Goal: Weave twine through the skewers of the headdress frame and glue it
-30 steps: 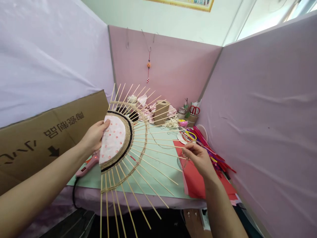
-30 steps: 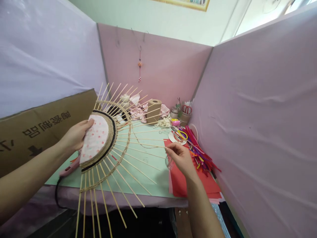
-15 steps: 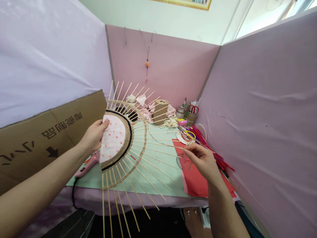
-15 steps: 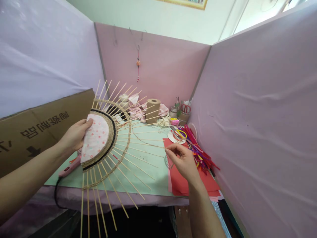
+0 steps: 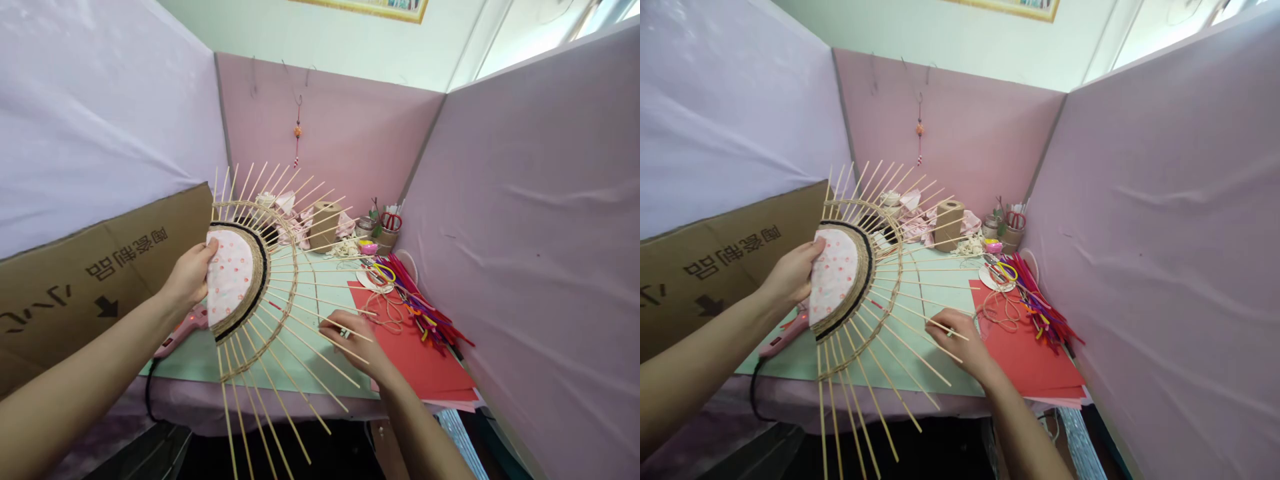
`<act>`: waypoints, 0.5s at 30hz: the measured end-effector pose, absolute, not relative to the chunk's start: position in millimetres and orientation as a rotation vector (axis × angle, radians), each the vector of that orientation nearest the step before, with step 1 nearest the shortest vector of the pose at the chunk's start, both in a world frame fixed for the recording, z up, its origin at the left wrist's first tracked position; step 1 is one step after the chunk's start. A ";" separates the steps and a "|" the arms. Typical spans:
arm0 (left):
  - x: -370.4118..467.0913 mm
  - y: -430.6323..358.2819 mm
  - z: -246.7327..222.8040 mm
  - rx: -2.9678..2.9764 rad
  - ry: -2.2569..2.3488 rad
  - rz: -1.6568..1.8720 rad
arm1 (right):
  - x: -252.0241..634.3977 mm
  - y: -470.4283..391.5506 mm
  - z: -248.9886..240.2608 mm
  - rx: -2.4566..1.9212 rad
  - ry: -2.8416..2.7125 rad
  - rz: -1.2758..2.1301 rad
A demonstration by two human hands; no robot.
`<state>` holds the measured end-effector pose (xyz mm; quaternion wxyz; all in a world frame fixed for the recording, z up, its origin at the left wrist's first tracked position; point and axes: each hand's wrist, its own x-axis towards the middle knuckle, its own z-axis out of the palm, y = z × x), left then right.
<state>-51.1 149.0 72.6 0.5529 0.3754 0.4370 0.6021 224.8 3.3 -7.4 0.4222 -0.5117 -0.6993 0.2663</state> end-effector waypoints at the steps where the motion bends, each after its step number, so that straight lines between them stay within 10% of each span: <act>1: -49.9 148.3 72.3 0.881 1.025 1.428 | 219.0 4.1 -9.4 -1.266 -1.795 0.665; 15: -49.6 142.9 72.0 0.857 1.033 1.446 | 246.5 -6.5 -20.0 -1.209 -1.901 0.702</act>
